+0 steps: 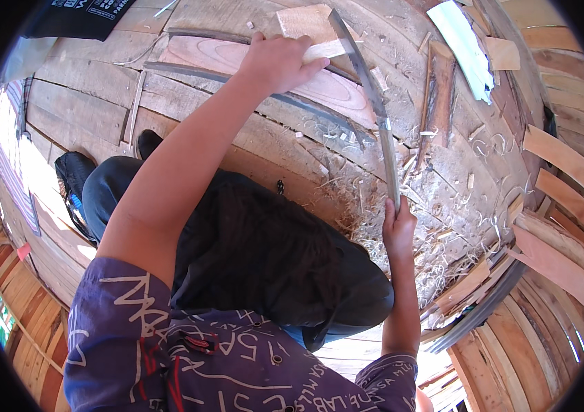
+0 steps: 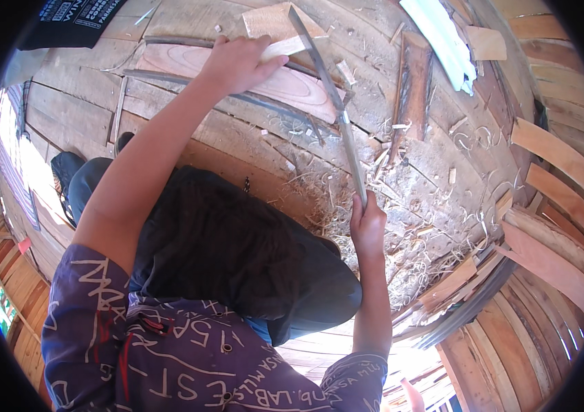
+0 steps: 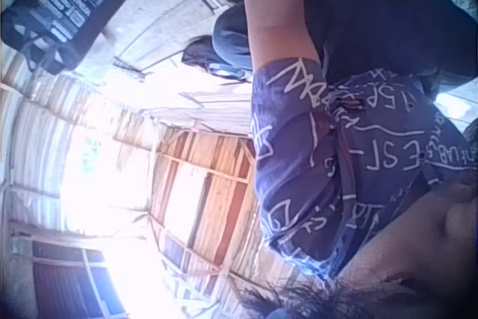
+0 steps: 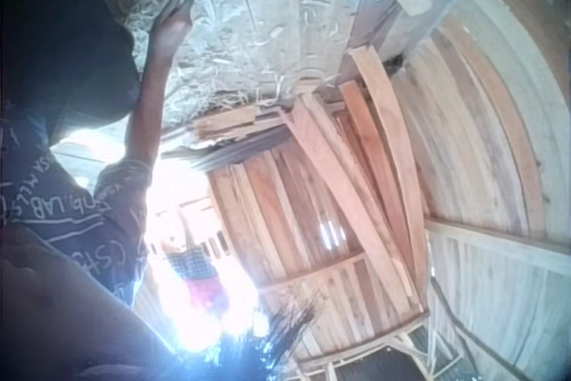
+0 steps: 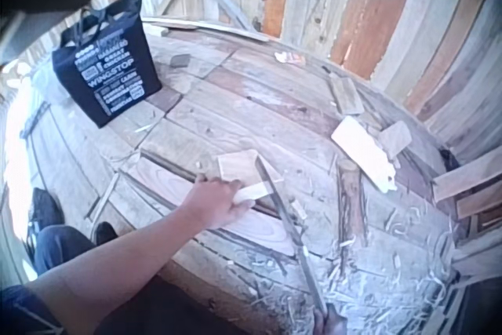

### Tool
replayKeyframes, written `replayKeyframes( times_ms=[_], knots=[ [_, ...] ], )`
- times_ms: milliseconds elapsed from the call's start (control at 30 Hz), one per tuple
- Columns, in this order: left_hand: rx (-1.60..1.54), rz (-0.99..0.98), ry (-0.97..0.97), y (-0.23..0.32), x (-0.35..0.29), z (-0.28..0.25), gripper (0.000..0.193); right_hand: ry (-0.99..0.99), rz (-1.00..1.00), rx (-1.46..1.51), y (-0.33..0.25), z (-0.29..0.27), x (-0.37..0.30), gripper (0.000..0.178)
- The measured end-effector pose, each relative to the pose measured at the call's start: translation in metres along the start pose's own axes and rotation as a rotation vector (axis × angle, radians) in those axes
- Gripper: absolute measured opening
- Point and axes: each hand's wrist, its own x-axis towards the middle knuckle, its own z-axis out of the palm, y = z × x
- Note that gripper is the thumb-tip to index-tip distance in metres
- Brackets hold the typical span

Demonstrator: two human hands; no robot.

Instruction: The person uses a shaving tool to shave thin layers off a small block of wood while sitting on a floor covered in wood shavings.

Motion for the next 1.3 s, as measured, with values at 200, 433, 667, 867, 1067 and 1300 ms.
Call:
replayKeyframes(
  times_ms=[200,433,667,867,1067,1300],
  knots=[
    [-0.009,0.01,0.019,-0.001,0.001,0.002,0.059,0.02,-0.023,-0.005,-0.005,-0.003,0.002,0.017],
    [-0.016,0.008,0.012,-0.002,0.0,0.002,0.057,-0.021,-0.015,-0.005,-0.019,-0.011,0.005,0.018],
    [-0.069,0.04,0.048,-0.003,0.002,0.005,0.056,0.007,-0.072,-0.003,-0.033,-0.01,0.021,0.018],
    [-0.024,0.053,0.113,-0.007,-0.001,0.011,0.057,0.008,-0.064,-0.063,-0.035,-0.013,0.017,0.014],
    [-0.03,0.002,-0.051,0.002,-0.001,-0.005,0.06,0.024,-0.081,-0.058,-0.031,-0.006,0.021,0.015],
    [-0.015,0.058,0.113,-0.003,-0.004,0.008,0.058,-0.016,-0.086,-0.059,-0.054,0.001,0.055,0.017]
  ],
)
